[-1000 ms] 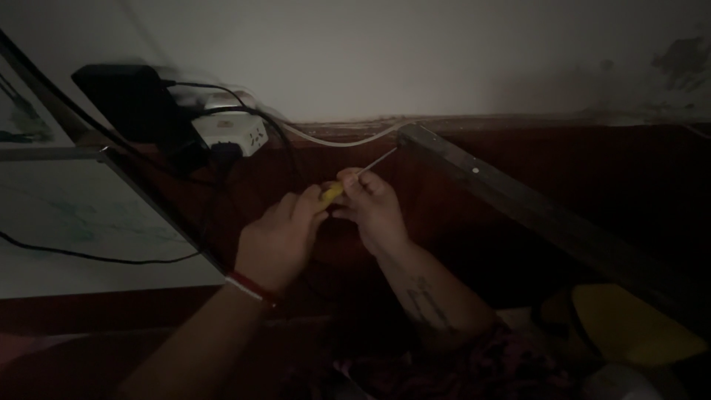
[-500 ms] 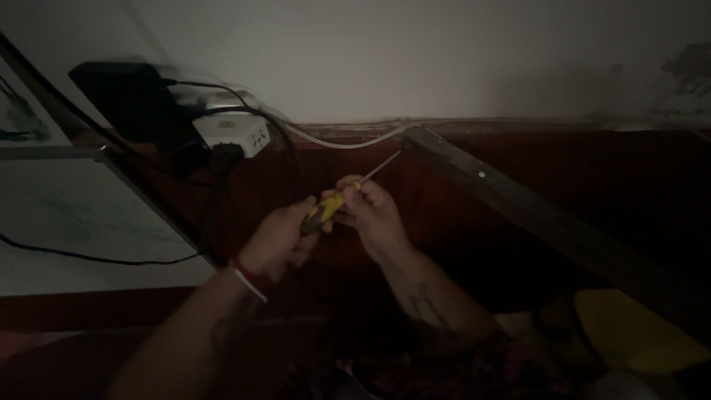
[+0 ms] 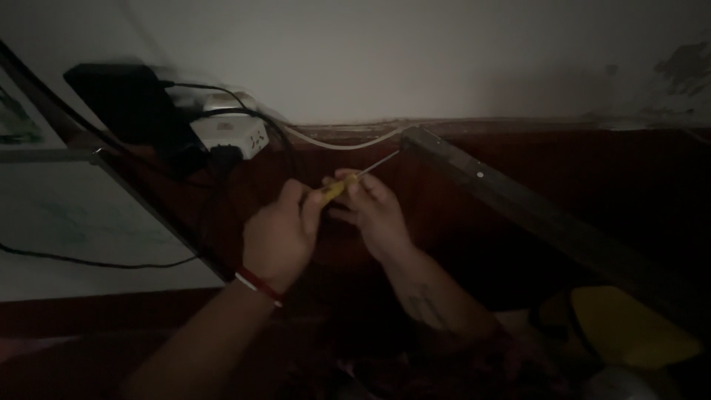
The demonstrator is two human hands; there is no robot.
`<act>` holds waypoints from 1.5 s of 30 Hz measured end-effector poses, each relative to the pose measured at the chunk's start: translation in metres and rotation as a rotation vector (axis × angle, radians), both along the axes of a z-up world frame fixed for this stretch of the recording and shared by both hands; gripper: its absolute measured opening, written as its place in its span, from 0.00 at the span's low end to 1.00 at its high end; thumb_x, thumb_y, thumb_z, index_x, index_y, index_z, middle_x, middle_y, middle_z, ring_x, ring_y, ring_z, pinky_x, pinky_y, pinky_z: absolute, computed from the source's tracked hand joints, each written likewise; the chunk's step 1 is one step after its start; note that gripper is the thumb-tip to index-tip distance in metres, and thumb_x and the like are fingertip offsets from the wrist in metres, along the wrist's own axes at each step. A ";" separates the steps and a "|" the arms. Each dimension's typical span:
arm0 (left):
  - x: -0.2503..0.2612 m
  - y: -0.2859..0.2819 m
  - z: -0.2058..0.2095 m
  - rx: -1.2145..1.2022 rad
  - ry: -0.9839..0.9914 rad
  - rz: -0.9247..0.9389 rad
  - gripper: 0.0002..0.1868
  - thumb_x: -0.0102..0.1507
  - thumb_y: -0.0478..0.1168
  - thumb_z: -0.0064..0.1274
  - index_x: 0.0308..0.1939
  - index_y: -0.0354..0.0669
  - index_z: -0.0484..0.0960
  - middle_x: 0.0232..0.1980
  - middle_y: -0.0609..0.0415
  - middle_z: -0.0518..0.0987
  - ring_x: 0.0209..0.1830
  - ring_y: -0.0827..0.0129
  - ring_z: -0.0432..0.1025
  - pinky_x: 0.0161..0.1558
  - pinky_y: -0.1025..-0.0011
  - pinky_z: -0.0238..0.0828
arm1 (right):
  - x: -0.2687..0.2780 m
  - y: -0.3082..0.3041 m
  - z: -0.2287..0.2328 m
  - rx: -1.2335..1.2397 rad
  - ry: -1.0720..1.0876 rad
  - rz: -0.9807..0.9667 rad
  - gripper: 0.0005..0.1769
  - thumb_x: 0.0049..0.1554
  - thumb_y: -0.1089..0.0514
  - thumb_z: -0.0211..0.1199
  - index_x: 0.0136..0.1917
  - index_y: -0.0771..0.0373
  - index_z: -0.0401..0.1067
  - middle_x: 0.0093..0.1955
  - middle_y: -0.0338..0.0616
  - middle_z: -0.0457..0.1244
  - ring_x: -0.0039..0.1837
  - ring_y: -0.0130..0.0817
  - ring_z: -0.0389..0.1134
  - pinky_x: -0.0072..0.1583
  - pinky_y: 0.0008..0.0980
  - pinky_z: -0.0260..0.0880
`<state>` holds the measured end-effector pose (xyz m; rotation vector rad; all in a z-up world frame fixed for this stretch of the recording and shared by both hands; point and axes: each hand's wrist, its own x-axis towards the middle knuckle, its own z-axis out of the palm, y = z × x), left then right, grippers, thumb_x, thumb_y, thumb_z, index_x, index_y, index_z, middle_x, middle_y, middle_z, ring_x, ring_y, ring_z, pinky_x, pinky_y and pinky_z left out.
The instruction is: The person is using a screwdriver to fix or fasten a wooden rail to a surface.
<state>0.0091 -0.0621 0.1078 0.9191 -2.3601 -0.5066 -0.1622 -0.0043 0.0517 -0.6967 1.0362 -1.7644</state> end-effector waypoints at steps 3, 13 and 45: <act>0.003 -0.019 -0.014 0.384 0.188 -0.077 0.29 0.75 0.59 0.39 0.39 0.37 0.79 0.29 0.55 0.77 0.25 0.68 0.71 0.28 0.66 0.68 | 0.008 0.008 0.012 -0.021 0.014 0.106 0.24 0.63 0.45 0.55 0.68 0.54 0.67 0.66 0.37 0.66 0.65 0.32 0.68 0.64 0.41 0.70; 0.005 -0.010 -0.008 0.741 0.203 -0.065 0.32 0.74 0.63 0.38 0.48 0.34 0.77 0.31 0.52 0.74 0.26 0.66 0.66 0.28 0.68 0.62 | 0.013 -0.009 -0.017 -0.126 -0.097 -0.039 0.14 0.65 0.48 0.60 0.55 0.60 0.70 0.54 0.48 0.69 0.52 0.41 0.71 0.50 0.46 0.75; 0.009 0.006 0.014 0.067 0.033 -0.231 0.22 0.68 0.44 0.54 0.59 0.36 0.67 0.40 0.41 0.82 0.32 0.53 0.79 0.30 0.62 0.74 | -0.052 -0.007 -0.013 -0.093 -0.315 -0.209 0.24 0.66 0.39 0.50 0.68 0.51 0.69 0.68 0.35 0.63 0.70 0.31 0.61 0.69 0.34 0.60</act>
